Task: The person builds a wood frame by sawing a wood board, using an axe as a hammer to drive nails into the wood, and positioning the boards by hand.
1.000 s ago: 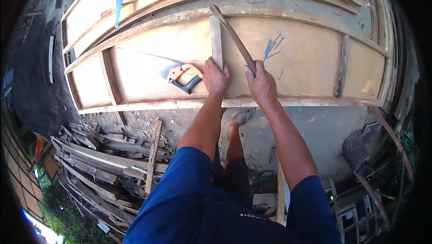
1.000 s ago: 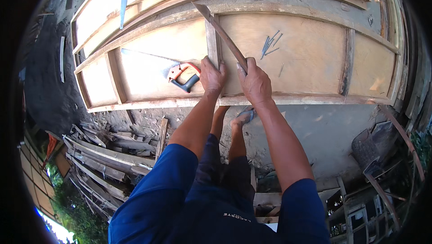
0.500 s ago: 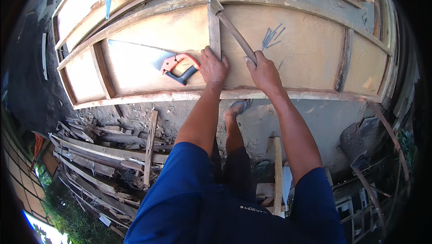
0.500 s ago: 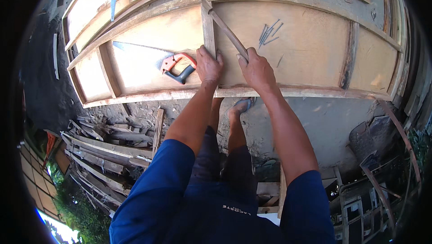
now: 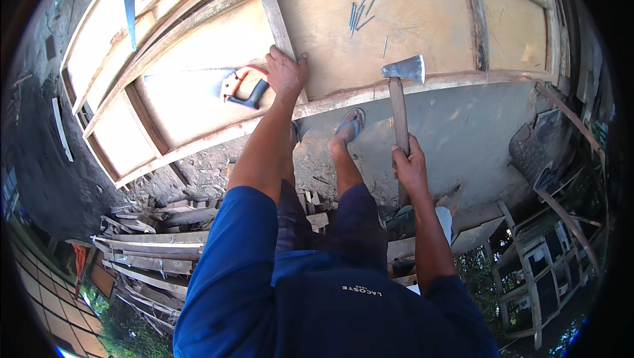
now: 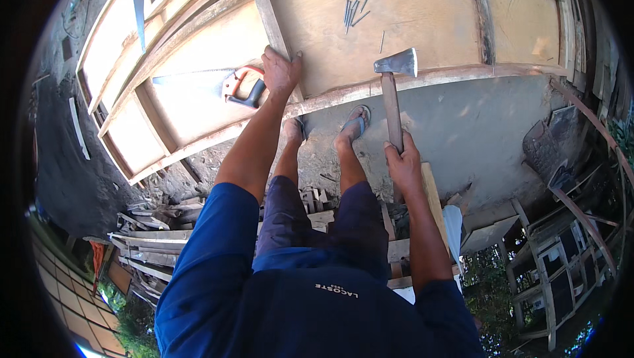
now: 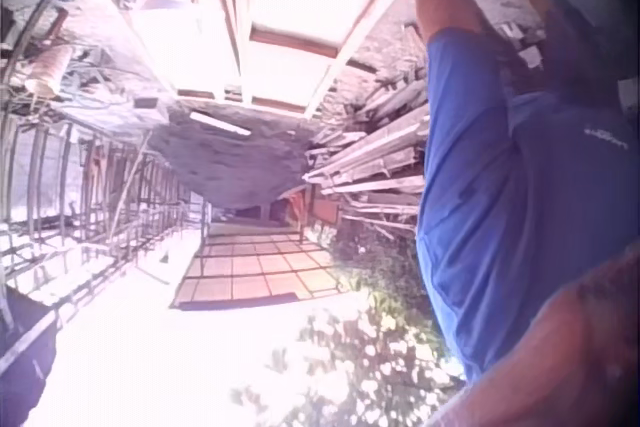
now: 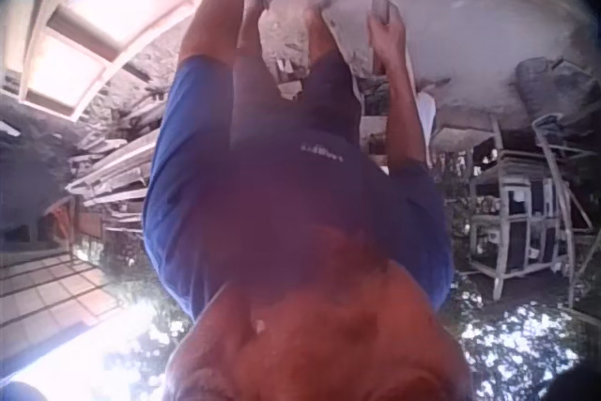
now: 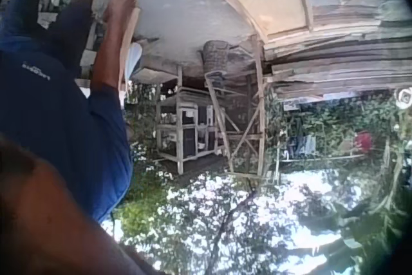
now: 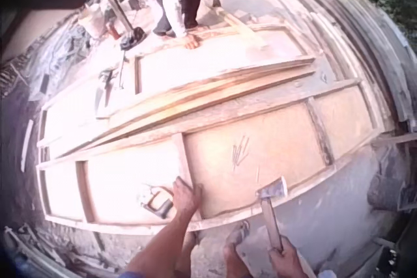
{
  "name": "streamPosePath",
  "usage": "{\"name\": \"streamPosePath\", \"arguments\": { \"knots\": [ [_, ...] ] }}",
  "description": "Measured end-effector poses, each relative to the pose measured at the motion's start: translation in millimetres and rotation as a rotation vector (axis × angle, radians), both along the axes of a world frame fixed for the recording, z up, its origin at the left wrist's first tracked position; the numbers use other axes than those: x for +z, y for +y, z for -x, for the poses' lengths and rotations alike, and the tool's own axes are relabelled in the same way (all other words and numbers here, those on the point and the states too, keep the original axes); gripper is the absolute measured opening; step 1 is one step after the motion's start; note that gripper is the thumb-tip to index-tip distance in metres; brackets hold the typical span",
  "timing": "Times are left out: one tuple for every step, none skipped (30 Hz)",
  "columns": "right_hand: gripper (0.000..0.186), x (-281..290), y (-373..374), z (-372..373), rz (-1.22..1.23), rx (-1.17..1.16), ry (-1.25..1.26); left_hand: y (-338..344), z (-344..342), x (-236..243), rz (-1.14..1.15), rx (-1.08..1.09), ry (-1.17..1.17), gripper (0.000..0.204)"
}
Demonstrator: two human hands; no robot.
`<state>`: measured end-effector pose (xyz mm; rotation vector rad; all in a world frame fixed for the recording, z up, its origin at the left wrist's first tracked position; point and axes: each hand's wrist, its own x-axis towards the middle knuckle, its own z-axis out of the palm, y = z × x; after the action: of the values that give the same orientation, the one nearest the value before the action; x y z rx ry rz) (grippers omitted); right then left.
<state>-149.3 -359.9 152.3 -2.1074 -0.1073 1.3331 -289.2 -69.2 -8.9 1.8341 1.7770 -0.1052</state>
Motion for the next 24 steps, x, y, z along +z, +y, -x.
{"name": "streamPosePath", "arguments": {
  "knots": [
    [0.042, -0.4, -6.8, 11.5, 0.043, -0.052, 0.023, 4.7, 9.0, -0.9, -0.025, -0.007, -0.009, 0.071],
    [0.044, -0.8, -5.5, 21.0, 0.077, -0.099, 0.056, 11.1, 24.7, -5.2, 0.038, 0.009, -0.113, 0.078],
    [0.044, 2.0, -2.9, 27.0, 0.059, -0.106, 0.054, 16.4, 35.4, -5.4, 0.116, 0.017, -0.220, 0.085],
    [0.044, 7.6, -5.1, 32.0, 0.065, -0.177, 0.096, 16.4, 40.5, -0.2, 0.232, -0.031, -0.287, 0.085],
    [0.045, 12.0, -0.8, 37.1, 0.059, -0.241, 0.143, 13.4, 50.7, 3.3, 0.225, -0.041, -0.294, 0.085],
    [0.045, 16.3, 5.7, 40.8, 0.048, -0.249, 0.136, 6.9, 62.6, 8.6, 0.258, -0.104, -0.360, 0.082],
    [0.049, 21.9, 10.9, 41.0, 0.064, -0.243, 0.146, -3.3, 68.9, 13.3, 0.302, -0.173, -0.431, 0.079],
    [0.054, 26.2, 11.8, 40.2, 0.088, -0.241, 0.152, -19.1, 69.2, 23.4, 0.240, -0.287, -0.400, 0.077],
    [0.054, 28.3, 19.2, 41.1, 0.086, -0.253, 0.141, -26.8, 73.1, 36.6, 0.164, -0.394, -0.362, 0.075],
    [0.058, 27.3, 36.4, 50.4, 0.067, -0.204, 0.144, -24.6, 101.7, 31.0, 0.062, -0.500, -0.364, 0.071],
    [0.063, 29.8, 40.9, 56.5, 0.075, -0.172, 0.127, -27.5, 115.4, 32.5, 0.074, -0.515, -0.374, 0.071],
    [0.063, 27.6, 40.1, 67.4, 0.086, -0.190, 0.119, -29.3, 131.1, 34.4, 0.052, -0.535, -0.327, 0.067],
    [0.065, 18.8, 39.2, 77.8, 0.008, -0.150, 0.096, -27.2, 142.7, 38.1, 0.021, -0.553, -0.284, 0.065],
    [0.066, 22.9, 40.0, 82.3, -0.022, -0.132, 0.074, -28.9, 150.2, 48.2, -0.011, -0.610, -0.194, 0.063],
    [0.067, 27.7, 39.5, 86.3, -0.053, -0.118, 0.052, -28.5, 158.4, 58.6, -0.045, -0.665, -0.099, 0.061],
    [0.067, 43.3, 58.4, 98.0, -0.045, -0.121, 0.129, -17.7, 187.1, 50.3, -0.068, -0.695, 0.069, 0.061],
    [0.068, 53.3, 61.8, 105.5, -0.010, -0.140, 0.189, -12.1, 196.5, 51.5, -0.107, -0.778, 0.117, 0.061],
    [0.068, 54.1, 58.5, 110.3, -0.005, -0.150, 0.186, -4.2, 198.8, 47.3, -0.146, -0.851, 0.072, 0.060],
    [0.065, 52.7, 52.7, 118.8, 0.008, -0.147, 0.205, 5.7, 201.3, 44.1, -0.179, -0.928, 0.032, 0.060],
    [0.064, 49.7, 49.7, 125.3, 0.012, -0.146, 0.205, 17.8, 201.2, 40.9, -0.180, -0.935, 0.026, 0.060],
    [0.063, 46.1, 46.6, 133.4, 0.016, -0.144, 0.210, 28.9, 200.4, 38.0, -0.077, -0.990, 0.056, 0.058],
    [0.062, 41.8, 43.1, 143.5, 0.005, -0.094, 0.164, 35.5, 199.1, 35.8, 0.027, -1.043, 0.086, 0.057],
    [0.061, 39.0, 38.5, 150.1, -0.001, -0.067, 0.142, 38.9, 197.8, 34.4, 0.029, -1.047, 0.081, 0.057],
    [0.061, 37.5, 32.8, 156.2, -0.003, -0.043, 0.116, 40.9, 196.6, 33.3, 0.061, -1.063, 0.119, 0.056]
  ]
}}
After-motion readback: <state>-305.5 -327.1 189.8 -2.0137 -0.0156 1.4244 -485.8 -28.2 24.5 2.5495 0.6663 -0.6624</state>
